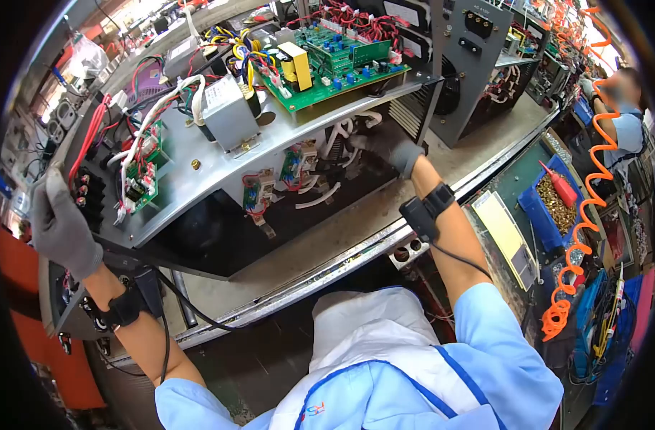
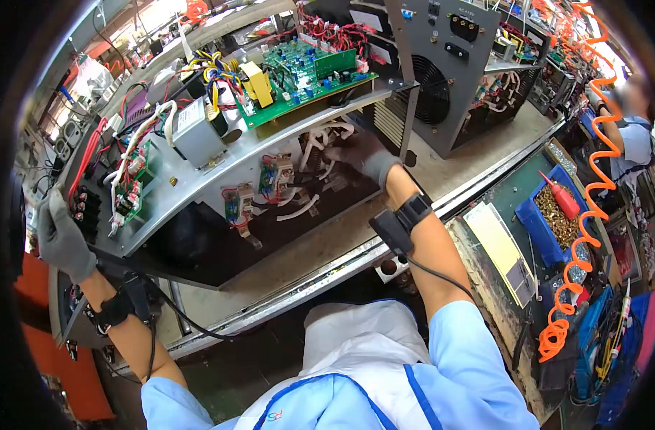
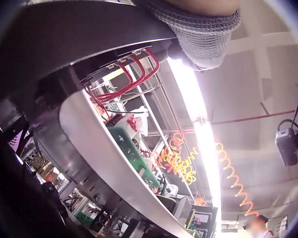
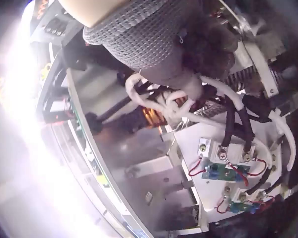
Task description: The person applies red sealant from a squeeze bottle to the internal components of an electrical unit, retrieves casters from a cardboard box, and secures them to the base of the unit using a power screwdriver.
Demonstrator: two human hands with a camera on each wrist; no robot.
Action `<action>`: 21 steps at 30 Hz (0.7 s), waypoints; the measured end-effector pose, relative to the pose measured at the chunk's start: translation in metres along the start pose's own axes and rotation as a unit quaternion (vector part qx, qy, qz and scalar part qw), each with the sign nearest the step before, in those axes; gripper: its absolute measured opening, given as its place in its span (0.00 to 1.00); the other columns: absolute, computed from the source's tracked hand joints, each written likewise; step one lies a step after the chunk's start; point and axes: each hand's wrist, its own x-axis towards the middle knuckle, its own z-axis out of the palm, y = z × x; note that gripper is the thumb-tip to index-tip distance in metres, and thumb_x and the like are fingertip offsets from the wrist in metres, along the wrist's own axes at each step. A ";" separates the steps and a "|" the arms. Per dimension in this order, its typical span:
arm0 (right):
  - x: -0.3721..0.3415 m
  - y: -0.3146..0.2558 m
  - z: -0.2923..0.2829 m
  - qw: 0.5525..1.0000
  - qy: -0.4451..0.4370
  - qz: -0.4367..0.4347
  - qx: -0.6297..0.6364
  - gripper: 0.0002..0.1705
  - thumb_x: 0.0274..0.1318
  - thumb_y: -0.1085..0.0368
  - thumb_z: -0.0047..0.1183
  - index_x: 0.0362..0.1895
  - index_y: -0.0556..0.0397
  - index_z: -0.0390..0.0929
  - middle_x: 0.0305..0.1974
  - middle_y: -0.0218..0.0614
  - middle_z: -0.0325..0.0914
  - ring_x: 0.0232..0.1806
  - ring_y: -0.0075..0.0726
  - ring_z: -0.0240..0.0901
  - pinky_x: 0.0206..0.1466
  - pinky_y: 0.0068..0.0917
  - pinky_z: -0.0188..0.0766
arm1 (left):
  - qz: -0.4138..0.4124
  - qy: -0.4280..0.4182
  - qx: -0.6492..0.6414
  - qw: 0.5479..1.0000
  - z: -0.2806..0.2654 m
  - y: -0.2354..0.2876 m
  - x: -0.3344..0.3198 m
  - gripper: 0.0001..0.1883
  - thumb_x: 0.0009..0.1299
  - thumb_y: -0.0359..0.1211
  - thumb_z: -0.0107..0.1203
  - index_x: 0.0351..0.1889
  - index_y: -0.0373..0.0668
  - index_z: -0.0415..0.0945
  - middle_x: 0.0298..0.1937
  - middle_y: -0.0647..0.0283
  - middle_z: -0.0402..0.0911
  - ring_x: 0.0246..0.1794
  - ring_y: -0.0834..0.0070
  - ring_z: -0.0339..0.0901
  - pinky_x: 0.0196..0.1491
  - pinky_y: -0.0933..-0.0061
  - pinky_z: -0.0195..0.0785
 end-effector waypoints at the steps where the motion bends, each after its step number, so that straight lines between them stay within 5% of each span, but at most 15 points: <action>1: -0.007 -0.010 -0.001 0.996 -0.030 0.082 0.003 0.18 0.50 0.58 0.58 0.42 0.56 0.75 0.26 0.32 0.78 0.30 0.31 0.75 0.35 0.29 0.70 | 0.002 0.005 0.001 1.000 0.000 -0.002 0.002 0.11 0.68 0.32 0.49 0.38 0.35 0.79 0.30 0.70 0.77 0.30 0.85 0.69 0.38 0.83 0.62; 3: -0.030 -0.006 0.017 0.991 -0.026 0.119 0.054 0.20 0.53 0.60 0.55 0.47 0.58 0.73 0.33 0.35 0.78 0.38 0.30 0.73 0.44 0.27 0.68 | 0.047 -0.022 0.042 0.998 -0.004 -0.010 0.003 0.11 0.68 0.33 0.49 0.37 0.35 0.79 0.30 0.69 0.78 0.30 0.84 0.70 0.39 0.81 0.63; 5: -0.046 0.030 0.047 0.986 0.042 -0.065 0.150 0.20 0.54 0.63 0.52 0.50 0.59 0.71 0.41 0.38 0.77 0.42 0.31 0.70 0.49 0.26 0.66 | 0.040 -0.025 0.076 0.996 -0.003 0.004 0.003 0.11 0.68 0.33 0.50 0.35 0.35 0.79 0.29 0.69 0.78 0.30 0.85 0.70 0.38 0.82 0.63; 9: -0.066 0.034 0.070 0.984 0.067 -0.082 0.142 0.19 0.55 0.66 0.50 0.51 0.60 0.70 0.47 0.39 0.74 0.48 0.32 0.67 0.54 0.26 0.62 | 0.032 0.028 0.020 0.999 0.004 0.017 -0.001 0.10 0.67 0.32 0.51 0.31 0.33 0.76 0.23 0.69 0.71 0.23 0.84 0.63 0.29 0.83 0.58; 12: -0.064 0.027 0.075 0.976 0.095 -0.075 0.181 0.19 0.54 0.69 0.48 0.51 0.60 0.69 0.41 0.38 0.76 0.40 0.29 0.71 0.43 0.25 0.68 | 0.033 0.023 -0.004 0.999 0.004 0.022 0.001 0.09 0.67 0.30 0.51 0.27 0.33 0.73 0.21 0.69 0.66 0.22 0.86 0.60 0.26 0.82 0.55; 14: -0.070 0.014 0.075 0.937 0.074 0.020 0.340 0.16 0.54 0.71 0.46 0.49 0.60 0.70 0.34 0.36 0.76 0.25 0.24 0.70 0.25 0.21 0.66 | 0.047 0.034 -0.002 0.998 0.005 0.022 0.001 0.09 0.66 0.29 0.51 0.27 0.33 0.73 0.22 0.69 0.66 0.22 0.86 0.60 0.26 0.83 0.55; 17: -0.073 -0.003 0.077 0.928 0.083 0.013 0.362 0.13 0.55 0.69 0.45 0.45 0.58 0.70 0.25 0.33 0.73 0.13 0.22 0.60 0.15 0.17 0.55 | 0.050 0.031 0.014 0.998 0.003 0.022 -0.001 0.08 0.66 0.28 0.51 0.26 0.32 0.73 0.22 0.70 0.67 0.21 0.87 0.60 0.25 0.84 0.55; 21: -0.072 -0.013 0.078 0.921 0.109 0.029 0.374 0.11 0.53 0.69 0.47 0.41 0.58 0.71 0.19 0.31 0.70 0.12 0.22 0.60 0.13 0.18 0.55 | -0.004 0.040 -0.027 0.999 0.004 0.024 -0.001 0.08 0.66 0.27 0.51 0.26 0.32 0.73 0.23 0.72 0.67 0.22 0.89 0.60 0.24 0.85 0.54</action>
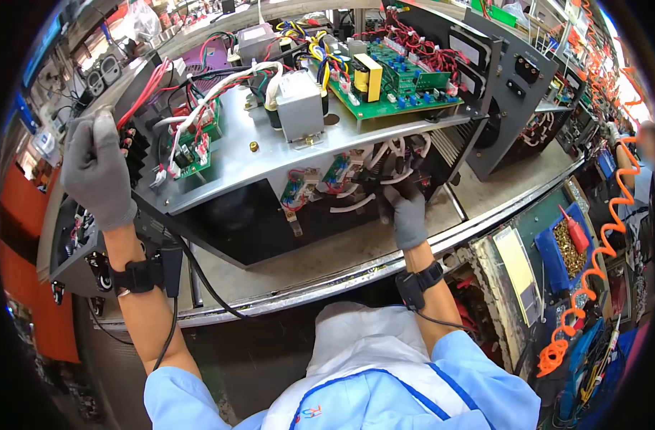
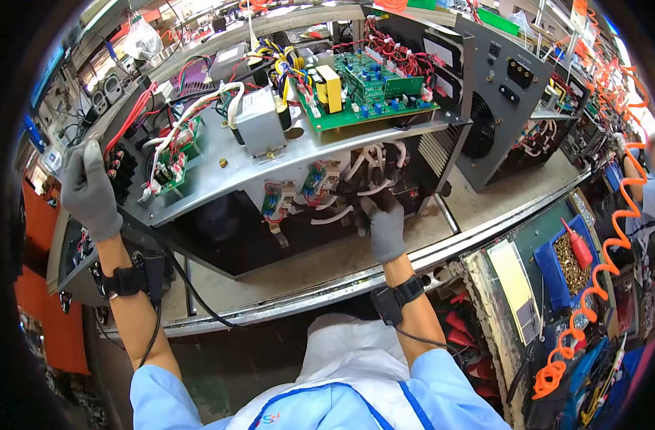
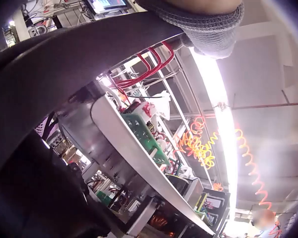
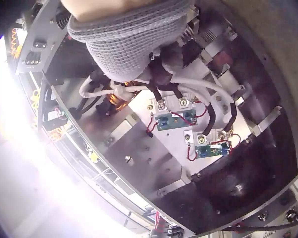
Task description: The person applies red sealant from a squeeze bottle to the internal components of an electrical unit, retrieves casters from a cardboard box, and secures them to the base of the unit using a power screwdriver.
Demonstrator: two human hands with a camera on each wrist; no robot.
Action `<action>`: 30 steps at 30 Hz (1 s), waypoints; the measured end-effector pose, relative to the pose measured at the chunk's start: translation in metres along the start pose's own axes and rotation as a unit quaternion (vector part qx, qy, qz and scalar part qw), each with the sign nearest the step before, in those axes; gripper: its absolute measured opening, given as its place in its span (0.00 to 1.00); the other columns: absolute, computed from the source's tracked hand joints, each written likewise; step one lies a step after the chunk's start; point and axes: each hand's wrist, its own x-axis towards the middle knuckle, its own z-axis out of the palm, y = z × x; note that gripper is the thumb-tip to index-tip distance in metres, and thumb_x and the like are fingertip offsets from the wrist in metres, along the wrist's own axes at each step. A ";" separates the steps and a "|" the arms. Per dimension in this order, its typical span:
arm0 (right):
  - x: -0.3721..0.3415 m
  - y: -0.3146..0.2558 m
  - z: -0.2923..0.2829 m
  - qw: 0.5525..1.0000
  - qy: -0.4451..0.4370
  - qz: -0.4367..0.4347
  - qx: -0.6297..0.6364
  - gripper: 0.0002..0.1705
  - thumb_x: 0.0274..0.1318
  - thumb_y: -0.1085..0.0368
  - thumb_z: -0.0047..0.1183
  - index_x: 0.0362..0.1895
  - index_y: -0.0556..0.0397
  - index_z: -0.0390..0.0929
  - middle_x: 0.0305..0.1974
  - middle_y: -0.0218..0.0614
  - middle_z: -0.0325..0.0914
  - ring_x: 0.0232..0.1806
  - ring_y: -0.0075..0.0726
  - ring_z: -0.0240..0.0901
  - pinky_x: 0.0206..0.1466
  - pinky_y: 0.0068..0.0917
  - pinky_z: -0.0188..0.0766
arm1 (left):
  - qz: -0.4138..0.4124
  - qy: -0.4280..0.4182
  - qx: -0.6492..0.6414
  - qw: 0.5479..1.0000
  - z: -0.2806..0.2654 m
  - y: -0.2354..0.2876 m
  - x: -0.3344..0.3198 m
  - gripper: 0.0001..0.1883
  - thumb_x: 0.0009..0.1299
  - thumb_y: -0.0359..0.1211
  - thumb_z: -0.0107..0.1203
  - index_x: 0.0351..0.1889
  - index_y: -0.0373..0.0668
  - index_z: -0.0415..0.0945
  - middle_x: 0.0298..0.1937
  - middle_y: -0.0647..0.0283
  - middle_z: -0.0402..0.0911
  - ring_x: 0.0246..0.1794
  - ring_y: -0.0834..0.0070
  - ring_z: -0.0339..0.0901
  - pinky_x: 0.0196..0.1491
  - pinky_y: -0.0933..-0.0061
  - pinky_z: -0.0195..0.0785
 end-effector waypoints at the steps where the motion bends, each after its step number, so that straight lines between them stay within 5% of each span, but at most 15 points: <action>1: 0.004 0.001 -0.001 1.000 -0.002 0.000 -0.001 0.11 0.53 0.69 0.47 0.41 0.58 0.71 0.19 0.31 0.70 0.12 0.22 0.60 0.13 0.18 0.55 | 0.014 -0.008 0.001 1.000 -0.001 -0.004 0.000 0.08 0.66 0.27 0.51 0.26 0.32 0.73 0.23 0.72 0.67 0.22 0.89 0.59 0.24 0.86 0.53; 4: 0.015 0.009 -0.011 1.000 -0.013 0.007 -0.017 0.15 0.52 0.72 0.48 0.46 0.58 0.70 0.29 0.33 0.74 0.17 0.21 0.65 0.14 0.17 0.57 | 0.008 -0.024 0.004 1.000 -0.002 -0.003 0.000 0.06 0.65 0.25 0.50 0.27 0.31 0.75 0.23 0.71 0.67 0.23 0.89 0.59 0.25 0.86 0.50; 7: 0.040 0.023 -0.023 0.992 -0.068 -0.080 -0.070 0.17 0.49 0.76 0.51 0.46 0.57 0.70 0.33 0.33 0.74 0.24 0.21 0.69 0.20 0.17 0.64 | 0.023 -0.022 -0.004 0.999 -0.003 -0.007 0.001 0.05 0.64 0.22 0.49 0.31 0.29 0.76 0.25 0.70 0.69 0.26 0.88 0.62 0.29 0.87 0.53; 8: 0.049 0.034 -0.026 0.929 -0.062 -0.275 -0.238 0.19 0.47 0.79 0.50 0.47 0.58 0.68 0.35 0.34 0.74 0.28 0.22 0.70 0.26 0.18 0.67 | 0.023 -0.023 -0.003 0.999 -0.002 -0.008 -0.001 0.05 0.64 0.22 0.49 0.31 0.29 0.76 0.25 0.70 0.69 0.26 0.88 0.62 0.29 0.87 0.53; 9: 0.064 0.041 -0.029 0.798 -0.054 -0.458 -0.387 0.22 0.46 0.81 0.50 0.49 0.59 0.67 0.37 0.34 0.74 0.32 0.23 0.72 0.31 0.20 0.70 | 0.011 -0.009 -0.022 1.000 -0.001 -0.009 -0.001 0.06 0.65 0.22 0.49 0.33 0.29 0.76 0.27 0.70 0.71 0.27 0.88 0.63 0.30 0.87 0.55; 10: 0.067 0.037 -0.025 0.798 -0.061 -0.461 -0.383 0.22 0.46 0.81 0.50 0.49 0.59 0.67 0.37 0.34 0.74 0.32 0.23 0.72 0.31 0.20 0.70 | -0.002 0.002 -0.037 0.999 -0.001 -0.010 -0.002 0.06 0.65 0.22 0.48 0.34 0.29 0.77 0.29 0.69 0.73 0.28 0.87 0.65 0.31 0.88 0.57; 11: 0.064 0.036 -0.023 0.928 -0.083 -0.288 -0.223 0.24 0.45 0.81 0.51 0.50 0.59 0.65 0.38 0.36 0.74 0.35 0.26 0.72 0.36 0.22 0.71 | -0.005 -0.001 -0.030 1.000 -0.003 -0.010 -0.003 0.06 0.65 0.22 0.48 0.34 0.29 0.77 0.29 0.69 0.73 0.28 0.87 0.65 0.31 0.88 0.57; 12: 0.058 0.034 -0.023 0.990 -0.093 -0.091 -0.049 0.26 0.44 0.81 0.52 0.50 0.60 0.63 0.39 0.37 0.74 0.38 0.29 0.73 0.41 0.24 0.72 | -0.012 -0.004 -0.032 0.999 -0.004 -0.010 -0.002 0.07 0.65 0.22 0.48 0.35 0.29 0.77 0.30 0.68 0.74 0.28 0.88 0.65 0.32 0.88 0.57; 13: 0.058 0.030 -0.023 0.951 -0.071 -0.165 -0.253 0.27 0.42 0.81 0.55 0.49 0.59 0.62 0.40 0.37 0.73 0.40 0.30 0.72 0.42 0.23 0.70 | -0.020 -0.009 -0.038 0.999 -0.004 -0.009 -0.002 0.07 0.66 0.22 0.48 0.35 0.29 0.77 0.31 0.68 0.76 0.29 0.88 0.66 0.33 0.88 0.58; 16: 0.068 0.051 -0.012 0.961 0.001 -0.249 -0.119 0.30 0.39 0.79 0.58 0.50 0.58 0.62 0.39 0.36 0.73 0.38 0.27 0.70 0.38 0.21 0.69 | -0.031 -0.002 -0.028 0.999 -0.003 -0.008 -0.003 0.07 0.66 0.23 0.49 0.36 0.30 0.78 0.31 0.68 0.76 0.29 0.88 0.66 0.33 0.88 0.58; 18: 0.056 0.032 -0.015 0.940 0.074 -0.156 -0.294 0.43 0.36 0.72 0.63 0.59 0.59 0.55 0.42 0.40 0.74 0.42 0.33 0.72 0.42 0.27 0.69 | -0.030 -0.005 -0.018 0.999 -0.004 -0.011 -0.004 0.07 0.66 0.24 0.49 0.36 0.31 0.78 0.30 0.69 0.76 0.28 0.88 0.66 0.32 0.88 0.58; 20: 0.059 0.038 -0.014 0.921 0.098 -0.225 -0.303 0.39 0.39 0.71 0.60 0.57 0.60 0.56 0.44 0.45 0.74 0.45 0.41 0.73 0.45 0.31 0.70 | -0.029 -0.004 -0.015 0.999 -0.003 -0.013 -0.002 0.08 0.67 0.25 0.49 0.35 0.32 0.78 0.29 0.70 0.76 0.28 0.88 0.65 0.32 0.87 0.58; 22: 0.049 0.033 -0.011 0.909 0.123 -0.183 -0.354 0.38 0.42 0.68 0.57 0.58 0.60 0.55 0.44 0.50 0.74 0.46 0.49 0.73 0.46 0.34 0.70 | 0.007 -0.016 0.001 1.000 -0.003 -0.013 0.000 0.08 0.67 0.27 0.49 0.34 0.32 0.78 0.27 0.70 0.74 0.26 0.87 0.64 0.31 0.86 0.58; 27: 0.022 0.018 -0.027 0.895 0.130 -0.357 -0.235 0.24 0.51 0.65 0.51 0.52 0.58 0.64 0.41 0.54 0.75 0.40 0.55 0.74 0.42 0.36 0.70 | 0.031 -0.009 0.032 0.999 -0.003 -0.008 0.002 0.08 0.67 0.29 0.50 0.32 0.32 0.76 0.24 0.70 0.71 0.25 0.87 0.62 0.29 0.85 0.57; 30: 0.013 -0.025 -0.014 0.845 0.156 -0.393 -0.328 0.19 0.57 0.59 0.47 0.48 0.58 0.70 0.35 0.54 0.75 0.36 0.56 0.73 0.39 0.37 0.70 | 0.025 -0.020 0.039 0.999 -0.004 -0.008 0.000 0.09 0.67 0.30 0.50 0.31 0.32 0.76 0.24 0.71 0.69 0.25 0.87 0.61 0.29 0.85 0.56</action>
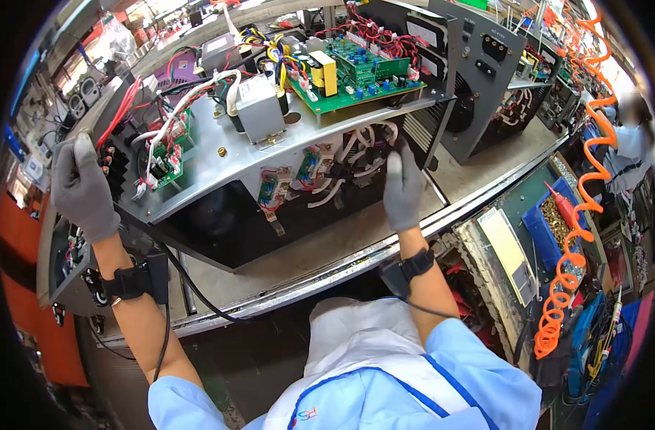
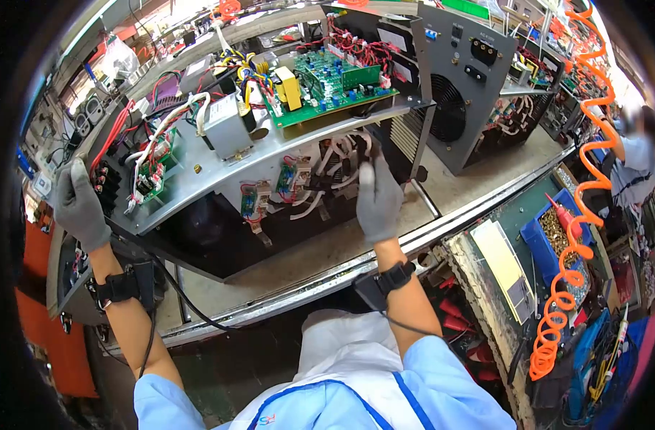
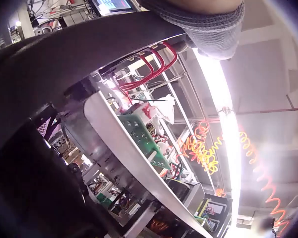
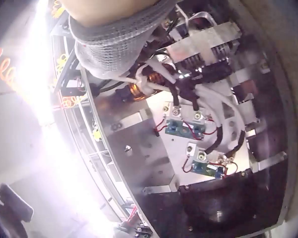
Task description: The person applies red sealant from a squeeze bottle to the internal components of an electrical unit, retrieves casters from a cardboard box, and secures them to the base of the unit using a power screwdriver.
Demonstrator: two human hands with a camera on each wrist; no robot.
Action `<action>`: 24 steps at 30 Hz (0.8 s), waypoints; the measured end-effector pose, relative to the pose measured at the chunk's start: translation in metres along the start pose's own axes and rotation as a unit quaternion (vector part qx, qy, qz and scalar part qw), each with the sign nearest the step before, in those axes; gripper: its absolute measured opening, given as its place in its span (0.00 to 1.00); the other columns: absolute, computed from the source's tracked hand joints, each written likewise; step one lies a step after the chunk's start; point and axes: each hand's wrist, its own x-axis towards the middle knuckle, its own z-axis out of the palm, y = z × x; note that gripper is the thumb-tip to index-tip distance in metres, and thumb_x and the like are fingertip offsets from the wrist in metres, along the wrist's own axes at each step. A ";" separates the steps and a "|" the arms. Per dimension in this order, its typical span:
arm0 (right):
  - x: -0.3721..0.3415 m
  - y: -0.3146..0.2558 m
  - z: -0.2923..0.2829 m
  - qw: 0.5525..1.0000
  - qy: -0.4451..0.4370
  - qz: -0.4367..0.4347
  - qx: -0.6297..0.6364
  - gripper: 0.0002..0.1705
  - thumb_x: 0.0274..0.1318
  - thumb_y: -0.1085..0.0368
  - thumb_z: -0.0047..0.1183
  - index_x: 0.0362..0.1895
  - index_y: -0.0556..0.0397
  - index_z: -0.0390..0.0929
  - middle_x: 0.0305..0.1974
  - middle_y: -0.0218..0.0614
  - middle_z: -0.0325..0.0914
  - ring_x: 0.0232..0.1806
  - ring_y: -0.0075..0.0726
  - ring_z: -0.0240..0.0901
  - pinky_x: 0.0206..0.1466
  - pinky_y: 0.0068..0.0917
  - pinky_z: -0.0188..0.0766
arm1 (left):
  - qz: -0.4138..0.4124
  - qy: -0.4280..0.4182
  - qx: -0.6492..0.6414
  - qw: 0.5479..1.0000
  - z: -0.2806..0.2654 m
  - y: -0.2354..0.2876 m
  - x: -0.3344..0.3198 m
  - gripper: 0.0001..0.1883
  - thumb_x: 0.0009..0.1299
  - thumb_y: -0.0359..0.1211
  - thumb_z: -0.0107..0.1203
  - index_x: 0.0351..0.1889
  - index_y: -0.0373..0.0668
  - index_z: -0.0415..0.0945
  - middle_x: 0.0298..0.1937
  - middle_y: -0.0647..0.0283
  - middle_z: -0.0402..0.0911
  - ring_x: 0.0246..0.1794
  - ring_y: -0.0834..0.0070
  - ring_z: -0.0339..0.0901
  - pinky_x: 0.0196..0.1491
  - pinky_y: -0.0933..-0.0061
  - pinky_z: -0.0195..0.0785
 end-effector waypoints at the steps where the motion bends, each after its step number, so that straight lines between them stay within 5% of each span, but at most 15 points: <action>1: 0.008 0.006 0.000 0.994 -0.047 0.058 -0.082 0.20 0.58 0.54 0.44 0.45 0.56 0.74 0.30 0.54 0.75 0.34 0.59 0.73 0.36 0.40 0.70 | 0.004 0.003 0.004 1.000 0.001 0.000 0.001 0.09 0.68 0.30 0.49 0.31 0.33 0.76 0.24 0.71 0.69 0.24 0.87 0.61 0.28 0.85 0.56; 8: 0.041 0.095 0.038 0.969 -0.163 0.138 -0.122 0.16 0.55 0.54 0.46 0.38 0.52 0.77 0.32 0.53 0.75 0.38 0.59 0.71 0.38 0.45 0.69 | -0.021 0.001 -0.028 0.999 0.002 -0.009 0.000 0.09 0.67 0.30 0.49 0.31 0.33 0.76 0.25 0.71 0.70 0.23 0.87 0.60 0.28 0.84 0.55; 10: 0.031 0.097 0.037 0.983 -0.133 0.107 -0.068 0.18 0.55 0.54 0.48 0.40 0.56 0.76 0.34 0.52 0.77 0.38 0.54 0.74 0.41 0.38 0.69 | -0.006 -0.002 -0.030 1.000 0.002 -0.005 -0.002 0.08 0.67 0.29 0.49 0.31 0.33 0.76 0.25 0.71 0.70 0.23 0.87 0.60 0.28 0.85 0.55; 11: 0.025 0.090 0.032 0.969 -0.119 0.215 0.038 0.20 0.56 0.55 0.50 0.42 0.61 0.73 0.35 0.48 0.78 0.37 0.42 0.75 0.43 0.31 0.68 | 0.012 0.006 -0.030 0.999 0.003 -0.003 0.000 0.08 0.67 0.29 0.50 0.31 0.33 0.76 0.25 0.70 0.70 0.23 0.87 0.60 0.28 0.85 0.55; 12: 0.016 0.087 0.029 0.968 -0.123 0.214 0.043 0.20 0.56 0.55 0.50 0.42 0.61 0.73 0.35 0.48 0.78 0.37 0.42 0.75 0.43 0.31 0.68 | 0.012 0.006 -0.024 1.000 0.001 -0.002 0.001 0.08 0.67 0.29 0.50 0.31 0.33 0.76 0.25 0.70 0.70 0.23 0.87 0.60 0.28 0.85 0.55; 14: 0.001 0.079 0.025 0.956 0.075 0.227 0.170 0.17 0.58 0.56 0.49 0.38 0.58 0.76 0.24 0.34 0.75 0.23 0.26 0.69 0.28 0.24 0.65 | 0.012 0.003 -0.003 1.000 0.001 0.001 0.001 0.08 0.66 0.29 0.50 0.31 0.33 0.76 0.24 0.70 0.69 0.24 0.87 0.61 0.28 0.85 0.56; 18: -0.021 0.044 0.019 0.993 0.044 0.103 -0.025 0.19 0.58 0.54 0.48 0.31 0.59 0.76 0.20 0.34 0.73 0.20 0.28 0.67 0.25 0.28 0.63 | -0.003 0.008 -0.037 0.999 0.002 -0.001 0.001 0.07 0.66 0.29 0.51 0.30 0.34 0.76 0.23 0.71 0.68 0.23 0.86 0.62 0.27 0.83 0.57; 20: -0.017 0.045 0.023 0.981 -0.125 0.142 -0.044 0.19 0.58 0.54 0.48 0.27 0.58 0.75 0.18 0.38 0.72 0.18 0.33 0.65 0.24 0.32 0.61 | 0.003 0.017 0.007 1.000 0.003 0.006 0.003 0.08 0.66 0.30 0.51 0.28 0.34 0.75 0.22 0.69 0.67 0.22 0.85 0.62 0.26 0.82 0.57; 21: -0.011 0.045 0.026 0.983 -0.115 0.063 -0.131 0.18 0.58 0.55 0.47 0.25 0.58 0.74 0.18 0.45 0.71 0.18 0.41 0.66 0.25 0.35 0.61 | 0.021 0.030 0.016 0.999 0.004 0.007 0.003 0.08 0.66 0.30 0.51 0.28 0.34 0.75 0.21 0.69 0.67 0.21 0.84 0.61 0.26 0.82 0.57; 24: -0.010 0.055 0.031 0.988 -0.113 0.039 -0.093 0.18 0.57 0.56 0.47 0.25 0.58 0.74 0.18 0.48 0.70 0.18 0.47 0.65 0.24 0.35 0.60 | 0.021 0.012 0.010 1.000 0.002 0.002 0.000 0.09 0.65 0.31 0.52 0.28 0.34 0.74 0.21 0.67 0.67 0.21 0.83 0.62 0.26 0.81 0.58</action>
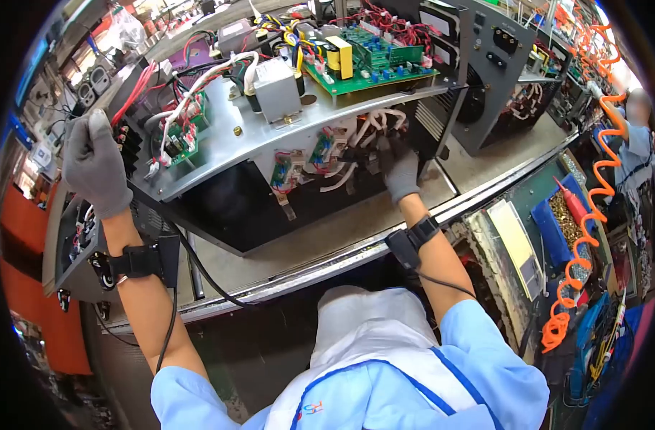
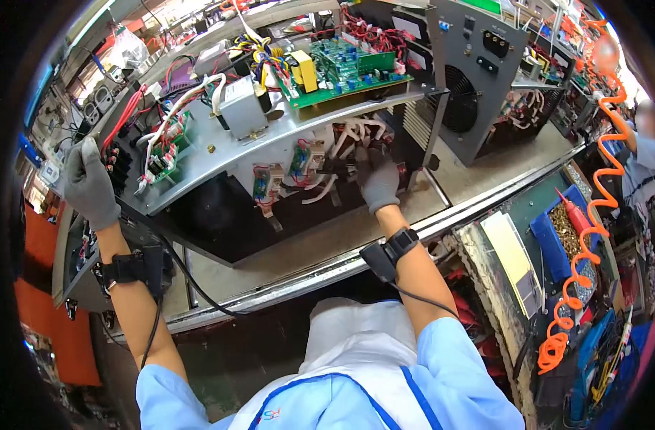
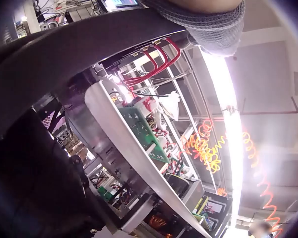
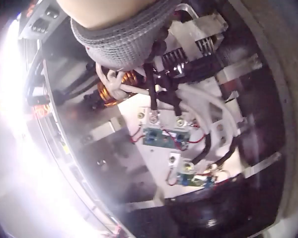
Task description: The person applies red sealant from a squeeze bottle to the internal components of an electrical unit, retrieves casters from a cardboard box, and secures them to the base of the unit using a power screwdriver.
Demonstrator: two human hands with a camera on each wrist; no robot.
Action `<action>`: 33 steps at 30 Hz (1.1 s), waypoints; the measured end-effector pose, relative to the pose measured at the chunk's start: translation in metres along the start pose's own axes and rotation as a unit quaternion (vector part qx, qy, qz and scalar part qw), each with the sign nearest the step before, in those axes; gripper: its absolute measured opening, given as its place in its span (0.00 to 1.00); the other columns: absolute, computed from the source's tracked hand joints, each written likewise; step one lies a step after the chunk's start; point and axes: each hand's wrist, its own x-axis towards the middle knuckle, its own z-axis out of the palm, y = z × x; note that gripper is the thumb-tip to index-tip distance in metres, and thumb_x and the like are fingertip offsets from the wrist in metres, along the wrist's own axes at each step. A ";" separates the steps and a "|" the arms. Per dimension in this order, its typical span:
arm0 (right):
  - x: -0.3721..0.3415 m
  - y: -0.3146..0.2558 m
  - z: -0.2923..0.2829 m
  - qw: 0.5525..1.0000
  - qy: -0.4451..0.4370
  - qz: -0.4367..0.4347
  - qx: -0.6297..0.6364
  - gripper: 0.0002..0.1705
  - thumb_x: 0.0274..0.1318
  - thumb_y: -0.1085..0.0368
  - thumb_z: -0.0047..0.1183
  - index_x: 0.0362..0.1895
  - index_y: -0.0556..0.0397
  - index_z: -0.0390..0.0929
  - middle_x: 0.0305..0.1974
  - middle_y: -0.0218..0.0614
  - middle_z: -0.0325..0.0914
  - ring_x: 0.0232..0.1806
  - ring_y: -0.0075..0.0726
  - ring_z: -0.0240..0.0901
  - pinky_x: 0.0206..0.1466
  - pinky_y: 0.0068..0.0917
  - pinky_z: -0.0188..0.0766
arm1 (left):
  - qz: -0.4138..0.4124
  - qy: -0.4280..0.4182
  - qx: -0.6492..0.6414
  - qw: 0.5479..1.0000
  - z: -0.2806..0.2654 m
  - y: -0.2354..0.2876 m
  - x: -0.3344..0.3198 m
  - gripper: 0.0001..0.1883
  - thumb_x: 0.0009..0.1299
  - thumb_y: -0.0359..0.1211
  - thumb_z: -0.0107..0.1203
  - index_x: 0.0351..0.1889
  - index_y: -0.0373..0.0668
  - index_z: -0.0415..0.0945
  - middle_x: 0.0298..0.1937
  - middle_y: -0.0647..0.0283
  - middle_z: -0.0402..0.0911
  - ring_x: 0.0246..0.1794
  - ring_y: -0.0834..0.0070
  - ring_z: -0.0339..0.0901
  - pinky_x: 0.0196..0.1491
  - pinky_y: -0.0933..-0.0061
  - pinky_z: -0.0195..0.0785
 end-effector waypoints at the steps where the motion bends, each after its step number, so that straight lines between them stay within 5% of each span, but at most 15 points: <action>1: 0.000 -0.015 -0.008 0.994 -0.039 0.090 0.040 0.20 0.58 0.52 0.44 0.26 0.57 0.73 0.22 0.53 0.72 0.28 0.60 0.69 0.29 0.44 0.64 | -0.013 -0.006 -0.012 1.000 0.000 -0.002 0.002 0.09 0.65 0.31 0.52 0.28 0.34 0.74 0.21 0.67 0.67 0.21 0.83 0.63 0.27 0.81 0.58; 4: -0.012 -0.024 -0.017 0.996 0.031 0.071 0.041 0.21 0.58 0.51 0.44 0.27 0.57 0.73 0.23 0.54 0.71 0.28 0.61 0.69 0.29 0.44 0.64 | -0.026 0.000 0.011 1.000 0.001 -0.002 0.000 0.09 0.65 0.32 0.52 0.28 0.34 0.73 0.22 0.66 0.68 0.22 0.81 0.63 0.27 0.79 0.59; 6: -0.044 -0.018 -0.013 0.988 -0.048 0.125 -0.077 0.21 0.59 0.51 0.42 0.33 0.57 0.76 0.25 0.54 0.73 0.29 0.63 0.70 0.30 0.45 0.65 | -0.005 0.013 0.008 1.000 0.001 -0.001 0.001 0.09 0.65 0.32 0.52 0.28 0.34 0.73 0.22 0.66 0.68 0.22 0.80 0.63 0.27 0.78 0.59; 8: -0.074 -0.027 0.001 0.989 -0.118 0.071 -0.052 0.22 0.58 0.50 0.43 0.39 0.58 0.76 0.27 0.54 0.75 0.29 0.63 0.71 0.31 0.44 0.66 | 0.014 0.028 -0.001 1.000 0.003 0.002 0.003 0.09 0.65 0.32 0.52 0.28 0.35 0.72 0.22 0.65 0.69 0.22 0.79 0.63 0.28 0.77 0.59; 11: -0.092 -0.019 0.051 0.994 -0.006 0.004 0.113 0.21 0.58 0.53 0.45 0.41 0.59 0.76 0.25 0.51 0.76 0.24 0.54 0.73 0.29 0.39 0.68 | 0.010 -0.013 0.034 0.999 -0.002 -0.004 0.002 0.10 0.66 0.33 0.50 0.30 0.35 0.75 0.24 0.64 0.70 0.23 0.76 0.65 0.30 0.77 0.60; 14: -0.084 -0.051 0.046 0.966 -0.036 0.179 0.181 0.18 0.57 0.56 0.47 0.41 0.59 0.75 0.22 0.46 0.75 0.21 0.41 0.72 0.28 0.34 0.68 | 0.013 -0.005 0.025 1.000 0.000 -0.003 0.001 0.10 0.67 0.33 0.49 0.30 0.35 0.75 0.24 0.65 0.69 0.23 0.76 0.64 0.30 0.77 0.59; 16: -0.078 -0.061 0.047 0.855 -0.101 0.391 0.326 0.21 0.59 0.55 0.47 0.40 0.65 0.74 0.27 0.44 0.78 0.29 0.44 0.74 0.37 0.33 0.68 | 0.031 0.001 0.008 0.999 0.001 -0.003 0.001 0.10 0.68 0.33 0.49 0.30 0.35 0.75 0.23 0.66 0.68 0.22 0.78 0.62 0.28 0.78 0.58; 18: -0.075 -0.055 0.070 0.853 -0.045 0.384 0.350 0.17 0.57 0.57 0.48 0.37 0.62 0.75 0.23 0.47 0.75 0.25 0.44 0.72 0.34 0.33 0.68 | -0.008 -0.015 0.033 0.999 -0.001 -0.007 -0.001 0.10 0.68 0.32 0.48 0.30 0.35 0.75 0.22 0.67 0.67 0.23 0.81 0.61 0.28 0.79 0.57; 20: -0.067 -0.061 0.071 0.952 0.052 0.224 0.204 0.14 0.54 0.59 0.48 0.35 0.58 0.77 0.23 0.49 0.73 0.25 0.47 0.72 0.34 0.33 0.68 | -0.018 -0.030 0.013 0.999 0.002 -0.010 -0.002 0.10 0.68 0.32 0.49 0.30 0.34 0.75 0.22 0.68 0.67 0.23 0.82 0.61 0.29 0.81 0.57; 22: -0.063 -0.056 0.075 0.943 0.009 0.289 0.165 0.14 0.53 0.58 0.48 0.34 0.55 0.78 0.25 0.49 0.75 0.29 0.50 0.74 0.36 0.36 0.68 | -0.010 -0.007 -0.003 1.000 0.001 -0.008 -0.002 0.10 0.68 0.32 0.49 0.29 0.34 0.75 0.22 0.68 0.67 0.23 0.81 0.61 0.29 0.80 0.58; 28: -0.041 -0.056 0.025 0.963 -0.212 0.164 -0.010 0.18 0.54 0.50 0.43 0.36 0.44 0.80 0.33 0.47 0.77 0.37 0.56 0.73 0.40 0.46 0.69 | 0.015 -0.001 0.003 1.000 -0.002 -0.006 0.000 0.10 0.67 0.32 0.49 0.30 0.34 0.75 0.23 0.67 0.68 0.24 0.80 0.63 0.30 0.79 0.58; 29: -0.046 -0.055 0.019 0.987 -0.124 0.092 0.045 0.18 0.54 0.49 0.44 0.36 0.45 0.80 0.31 0.48 0.77 0.35 0.55 0.73 0.38 0.45 0.69 | 0.011 -0.006 -0.008 1.000 -0.002 -0.005 0.000 0.10 0.68 0.31 0.49 0.30 0.34 0.75 0.23 0.67 0.69 0.24 0.81 0.63 0.30 0.79 0.58; 31: -0.041 -0.046 -0.015 0.977 -0.178 0.119 0.028 0.18 0.53 0.49 0.46 0.33 0.48 0.79 0.27 0.49 0.75 0.32 0.56 0.73 0.35 0.43 0.69 | -0.017 -0.017 -0.020 1.000 -0.002 -0.004 0.000 0.10 0.68 0.30 0.48 0.30 0.32 0.75 0.23 0.67 0.69 0.24 0.82 0.63 0.30 0.79 0.58; 32: -0.034 -0.060 -0.037 0.987 -0.018 0.099 0.124 0.16 0.52 0.52 0.49 0.29 0.52 0.76 0.22 0.49 0.73 0.26 0.57 0.72 0.31 0.41 0.67 | -0.019 -0.004 -0.021 1.000 0.000 -0.006 0.000 0.10 0.68 0.30 0.48 0.30 0.32 0.75 0.23 0.67 0.69 0.24 0.82 0.63 0.30 0.79 0.58; 33: -0.020 -0.063 -0.062 0.992 0.023 0.105 0.066 0.10 0.50 0.59 0.52 0.28 0.53 0.74 0.22 0.46 0.74 0.25 0.52 0.72 0.31 0.38 0.67 | -0.048 0.005 -0.059 0.997 0.001 -0.010 -0.002 0.10 0.68 0.30 0.47 0.31 0.32 0.76 0.23 0.68 0.69 0.25 0.82 0.62 0.30 0.79 0.58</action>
